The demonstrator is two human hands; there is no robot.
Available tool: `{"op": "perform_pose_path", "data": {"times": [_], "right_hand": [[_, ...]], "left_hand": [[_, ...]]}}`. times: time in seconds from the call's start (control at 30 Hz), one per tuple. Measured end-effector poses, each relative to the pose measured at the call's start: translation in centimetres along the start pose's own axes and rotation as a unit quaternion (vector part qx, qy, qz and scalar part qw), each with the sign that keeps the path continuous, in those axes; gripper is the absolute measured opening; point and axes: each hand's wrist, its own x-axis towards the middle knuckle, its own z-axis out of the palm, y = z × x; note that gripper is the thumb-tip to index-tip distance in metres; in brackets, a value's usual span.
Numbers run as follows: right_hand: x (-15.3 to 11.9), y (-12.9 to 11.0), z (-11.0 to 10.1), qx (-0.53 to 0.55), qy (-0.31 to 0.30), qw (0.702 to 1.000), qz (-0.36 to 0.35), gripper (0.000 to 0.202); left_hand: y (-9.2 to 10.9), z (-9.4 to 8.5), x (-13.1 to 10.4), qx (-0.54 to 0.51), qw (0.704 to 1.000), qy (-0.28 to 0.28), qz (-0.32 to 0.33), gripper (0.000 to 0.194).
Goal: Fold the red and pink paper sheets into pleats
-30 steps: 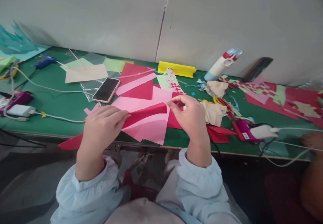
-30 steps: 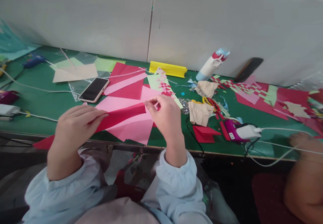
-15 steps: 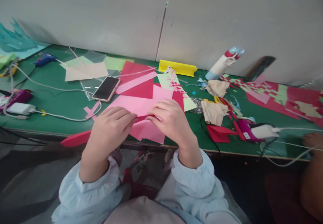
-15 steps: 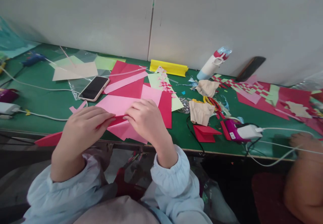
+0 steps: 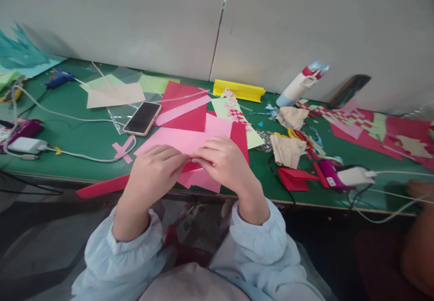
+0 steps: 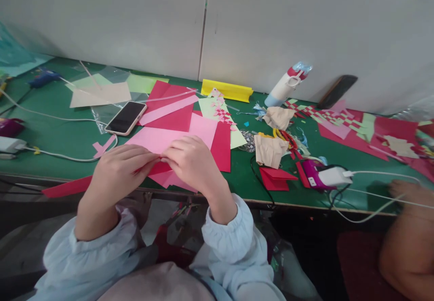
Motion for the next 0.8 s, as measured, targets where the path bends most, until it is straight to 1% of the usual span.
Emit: {"op": "perform_pose_path", "data": {"times": [0.1, 0.23, 0.33, 0.43, 0.57, 0.8], "right_hand": [[-0.3, 0.5, -0.8, 0.017, 0.006, 1.000, 0.018, 0.010], [-1.0, 1.7, -2.0, 0.029, 0.019, 0.998, 0.046, 0.014], [-1.5, 2.4, -2.5, 0.031, 0.029, 0.998, 0.053, 0.011], [-1.7, 2.6, -2.5, 0.027, 0.034, 0.998, 0.049, 0.006], [-1.6, 2.6, -2.2, 0.026, 0.024, 0.998, 0.044, 0.006], [-1.4, 2.4, -1.6, 0.027, 0.008, 0.999, 0.026, 0.005]], "left_hand": [[-0.1, -0.1, -0.1, 0.003, 1.000, 0.016, 0.001, 0.016], [-0.4, -0.5, -0.3, 0.012, 1.000, 0.026, 0.003, 0.013], [-0.4, -0.7, -0.3, 0.013, 0.999, 0.034, 0.003, 0.012], [-0.2, -0.8, -0.2, 0.007, 0.999, 0.035, -0.001, 0.011], [0.2, -0.6, 0.1, 0.006, 1.000, 0.024, -0.003, 0.010], [1.0, 0.7, 0.3, -0.011, 1.000, 0.013, 0.002, 0.011]]}}
